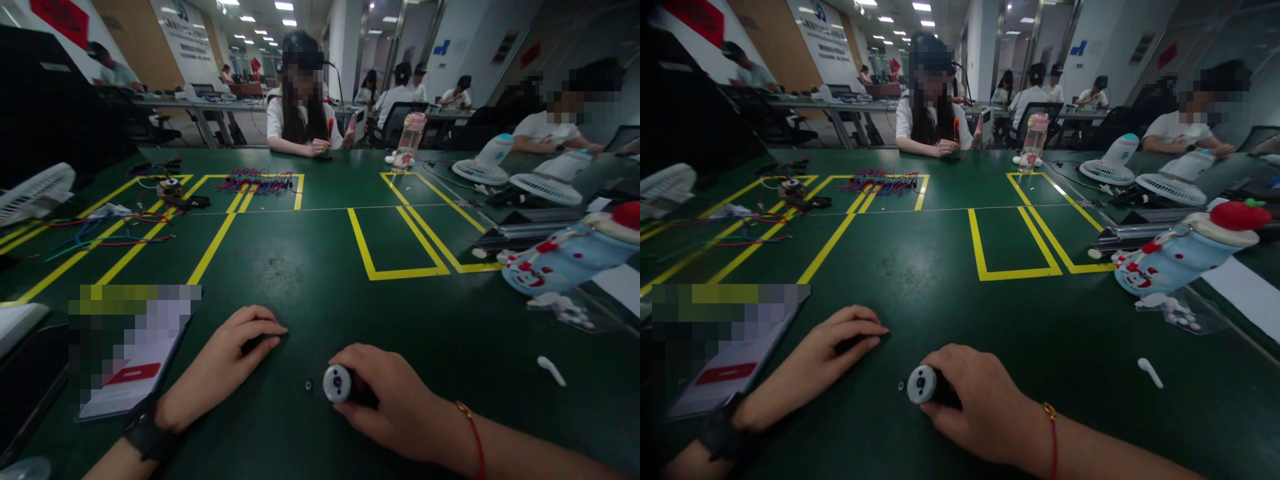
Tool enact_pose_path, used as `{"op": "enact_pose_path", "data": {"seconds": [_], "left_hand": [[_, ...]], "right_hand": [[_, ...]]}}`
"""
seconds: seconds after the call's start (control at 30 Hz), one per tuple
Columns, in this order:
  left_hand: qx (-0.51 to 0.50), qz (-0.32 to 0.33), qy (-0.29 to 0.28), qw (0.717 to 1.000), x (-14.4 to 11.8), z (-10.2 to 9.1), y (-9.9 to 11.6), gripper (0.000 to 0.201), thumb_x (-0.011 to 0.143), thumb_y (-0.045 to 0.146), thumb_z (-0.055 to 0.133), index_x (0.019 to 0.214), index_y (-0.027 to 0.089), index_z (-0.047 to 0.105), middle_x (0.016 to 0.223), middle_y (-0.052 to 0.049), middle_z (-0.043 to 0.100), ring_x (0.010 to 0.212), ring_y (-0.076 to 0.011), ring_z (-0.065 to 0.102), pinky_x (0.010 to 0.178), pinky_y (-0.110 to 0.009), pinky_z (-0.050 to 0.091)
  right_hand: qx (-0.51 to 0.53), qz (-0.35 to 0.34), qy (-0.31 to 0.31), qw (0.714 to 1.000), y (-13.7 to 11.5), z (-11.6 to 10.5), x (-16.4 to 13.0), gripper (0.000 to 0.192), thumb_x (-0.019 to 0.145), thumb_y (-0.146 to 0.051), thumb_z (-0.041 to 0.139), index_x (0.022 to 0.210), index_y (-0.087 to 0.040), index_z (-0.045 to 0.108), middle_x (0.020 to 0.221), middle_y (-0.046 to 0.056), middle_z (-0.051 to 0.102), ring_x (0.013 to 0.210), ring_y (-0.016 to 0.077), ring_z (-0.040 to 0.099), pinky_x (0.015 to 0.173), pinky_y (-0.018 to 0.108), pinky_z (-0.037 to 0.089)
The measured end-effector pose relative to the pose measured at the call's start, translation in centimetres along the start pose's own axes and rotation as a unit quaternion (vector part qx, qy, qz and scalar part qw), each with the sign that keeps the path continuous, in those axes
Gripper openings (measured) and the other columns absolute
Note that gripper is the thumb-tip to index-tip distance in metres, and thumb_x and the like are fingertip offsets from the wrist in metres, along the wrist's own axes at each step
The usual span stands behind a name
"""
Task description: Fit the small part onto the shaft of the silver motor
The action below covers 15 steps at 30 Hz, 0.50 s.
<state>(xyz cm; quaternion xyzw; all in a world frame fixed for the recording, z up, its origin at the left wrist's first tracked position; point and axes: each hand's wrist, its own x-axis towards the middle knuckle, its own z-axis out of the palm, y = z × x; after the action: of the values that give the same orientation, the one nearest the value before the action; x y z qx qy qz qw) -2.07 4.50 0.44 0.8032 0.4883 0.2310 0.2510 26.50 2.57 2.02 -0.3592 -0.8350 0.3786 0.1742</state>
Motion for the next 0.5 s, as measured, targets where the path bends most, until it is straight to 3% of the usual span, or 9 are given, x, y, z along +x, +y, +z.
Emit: {"op": "enact_pose_path", "data": {"seconds": [0.17, 0.3, 0.4, 0.5], "left_hand": [[0.039, 0.022, -0.079, 0.996, -0.1, -0.1, 2.4, 0.025, 0.079, 0.029, 0.071, 0.103, 0.032, 0.068, 0.113, -0.001, 0.059, 0.104, -0.0235, 0.053, 0.092, -0.04, 0.039], [0.022, 0.047, -0.102, 0.993, -0.2, 1.0, 3.8, 0.021, 0.078, 0.03, 0.073, 0.099, 0.034, 0.07, 0.109, 0.0, 0.06, 0.1, -0.0227, 0.053, 0.088, -0.038, 0.038], [-0.023, 0.036, -0.087, 0.995, -0.2, 1.9, 4.3, 0.01, 0.085, 0.027, 0.067, 0.093, 0.031, 0.071, 0.101, -0.001, 0.061, 0.095, -0.0205, 0.055, 0.085, -0.036, 0.04], [-0.123, 0.006, -0.017, 0.992, -0.3, 2.4, 5.1, 0.012, 0.089, 0.023, 0.061, 0.097, 0.028, 0.07, 0.098, -0.002, 0.059, 0.091, -0.0176, 0.057, 0.08, -0.03, 0.045]], "right_hand": [[-0.002, -0.005, 0.004, 1.0, 0.0, 0.0, 0.0, 0.035, 0.079, -0.022, 0.067, 0.113, -0.023, 0.055, 0.103, 0.0, 0.062, 0.082, 0.0151, 0.055, 0.074, 0.028, 0.042], [-0.004, -0.006, 0.004, 1.0, 0.0, 0.2, -0.1, 0.034, 0.079, -0.02, 0.066, 0.111, -0.023, 0.055, 0.101, 0.0, 0.062, 0.081, 0.0147, 0.055, 0.072, 0.027, 0.041], [-0.004, -0.006, 0.009, 1.0, 0.0, 0.3, -0.1, 0.032, 0.079, -0.02, 0.065, 0.109, -0.023, 0.055, 0.099, -0.001, 0.062, 0.081, 0.0148, 0.054, 0.072, 0.027, 0.04], [-0.007, -0.005, 0.007, 1.0, 0.1, 0.4, 0.0, 0.031, 0.08, -0.021, 0.064, 0.109, -0.024, 0.054, 0.099, -0.001, 0.062, 0.082, 0.0152, 0.054, 0.071, 0.027, 0.04]]}}
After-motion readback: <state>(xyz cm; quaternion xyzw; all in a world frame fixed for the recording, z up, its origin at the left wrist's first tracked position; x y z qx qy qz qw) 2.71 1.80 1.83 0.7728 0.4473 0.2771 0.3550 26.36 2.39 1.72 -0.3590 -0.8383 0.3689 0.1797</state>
